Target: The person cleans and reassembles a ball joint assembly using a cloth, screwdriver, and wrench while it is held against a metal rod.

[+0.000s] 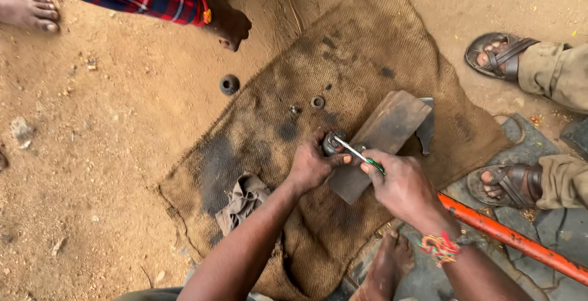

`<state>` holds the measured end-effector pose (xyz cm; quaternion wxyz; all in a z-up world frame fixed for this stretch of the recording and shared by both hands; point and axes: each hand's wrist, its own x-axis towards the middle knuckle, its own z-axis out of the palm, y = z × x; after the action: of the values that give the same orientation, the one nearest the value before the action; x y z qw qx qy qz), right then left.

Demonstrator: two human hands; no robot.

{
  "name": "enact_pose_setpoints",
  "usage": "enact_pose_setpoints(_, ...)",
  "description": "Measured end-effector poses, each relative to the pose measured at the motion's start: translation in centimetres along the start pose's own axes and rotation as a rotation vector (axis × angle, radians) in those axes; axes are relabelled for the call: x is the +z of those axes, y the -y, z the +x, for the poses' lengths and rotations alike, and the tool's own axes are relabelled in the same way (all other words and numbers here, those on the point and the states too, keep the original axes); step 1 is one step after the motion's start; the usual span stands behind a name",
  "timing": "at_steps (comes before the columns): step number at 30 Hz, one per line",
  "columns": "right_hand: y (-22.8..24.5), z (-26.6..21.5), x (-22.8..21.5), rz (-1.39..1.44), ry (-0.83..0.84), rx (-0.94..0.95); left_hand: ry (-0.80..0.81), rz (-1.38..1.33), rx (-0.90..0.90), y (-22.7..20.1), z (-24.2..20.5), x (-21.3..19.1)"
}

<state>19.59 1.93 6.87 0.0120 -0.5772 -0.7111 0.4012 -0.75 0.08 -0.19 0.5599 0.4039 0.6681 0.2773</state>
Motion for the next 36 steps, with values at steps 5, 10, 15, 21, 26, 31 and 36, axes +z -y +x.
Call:
enact_pose_setpoints(5,0.2,-2.4,5.2,0.188,-0.151,0.154,0.102,-0.2,0.006,1.1,0.2,0.3)
enact_pose_setpoints(10,0.8,-2.2,3.5,0.1,-0.11,0.129,0.095,-0.118,0.042,1.3,0.4,0.0)
enact_pose_setpoints(15,0.7,1.7,-1.5,0.0,0.219,0.212,0.092,-0.056,-0.034,0.0,0.1,0.0)
enact_pose_setpoints(21,1.0,1.7,-0.2,0.075,0.064,0.122,0.087,0.009,-0.116,-1.1,0.0,0.0)
enact_pose_setpoints(26,1.4,-0.8,2.1,0.187,-0.058,0.212,0.056,-0.011,-0.024,-0.7,-0.3,-0.1)
enact_pose_setpoints(31,-1.3,-1.2,4.9,0.276,-0.24,-0.052,0.031,0.011,-0.028,-0.7,-0.3,0.0)
enact_pose_setpoints(36,-3.8,-1.6,6.7,0.302,-0.27,-0.057,0.049,-0.037,-0.021,0.1,0.1,0.0)
